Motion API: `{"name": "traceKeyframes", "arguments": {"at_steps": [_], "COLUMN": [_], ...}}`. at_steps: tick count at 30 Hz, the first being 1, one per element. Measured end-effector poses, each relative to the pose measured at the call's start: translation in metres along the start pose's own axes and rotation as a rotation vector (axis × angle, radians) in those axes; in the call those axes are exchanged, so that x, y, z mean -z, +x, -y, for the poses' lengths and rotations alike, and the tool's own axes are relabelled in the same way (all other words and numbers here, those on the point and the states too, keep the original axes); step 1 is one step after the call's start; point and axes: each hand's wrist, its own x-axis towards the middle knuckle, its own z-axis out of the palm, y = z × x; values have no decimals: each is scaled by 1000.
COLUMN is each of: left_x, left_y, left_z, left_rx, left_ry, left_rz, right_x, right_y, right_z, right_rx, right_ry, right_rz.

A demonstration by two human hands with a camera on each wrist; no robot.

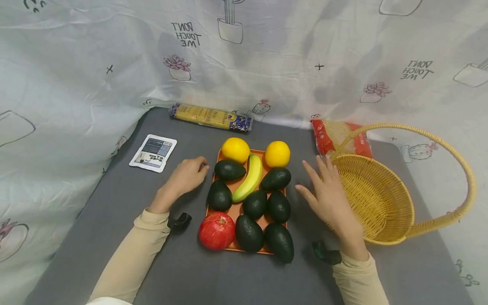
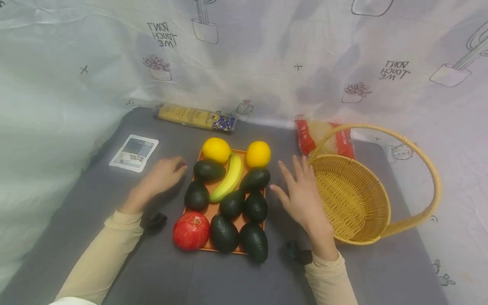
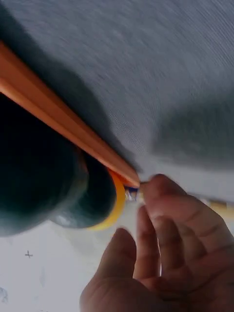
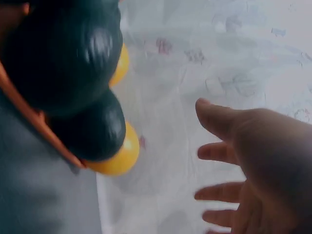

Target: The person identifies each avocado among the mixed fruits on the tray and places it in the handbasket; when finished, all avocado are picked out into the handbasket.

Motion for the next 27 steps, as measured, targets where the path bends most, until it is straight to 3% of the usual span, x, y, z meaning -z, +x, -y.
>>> {"name": "traceKeyframes", "arguments": {"at_steps": [5,8,14,21,27], "left_x": [-10,-15,-18,-20,-23], "left_y": [6,7,6,6,6], "left_z": [5,8,10,11,11], "left_rx": [52,61,26,11,5], "left_ry": [-278,-304,-288,-287,-271], "left_rz": [227,277,254,234,231], "right_x": [-9,-16,-25,-31,-33], "right_y": [-1,-2,-5,-5,-5], "right_z": [16,23,32,36,37], "right_rx": [99,129,119,67,34], "right_ry": [39,24,-37,-8,71], "right_rz": [-32,4,151,311,357]}}
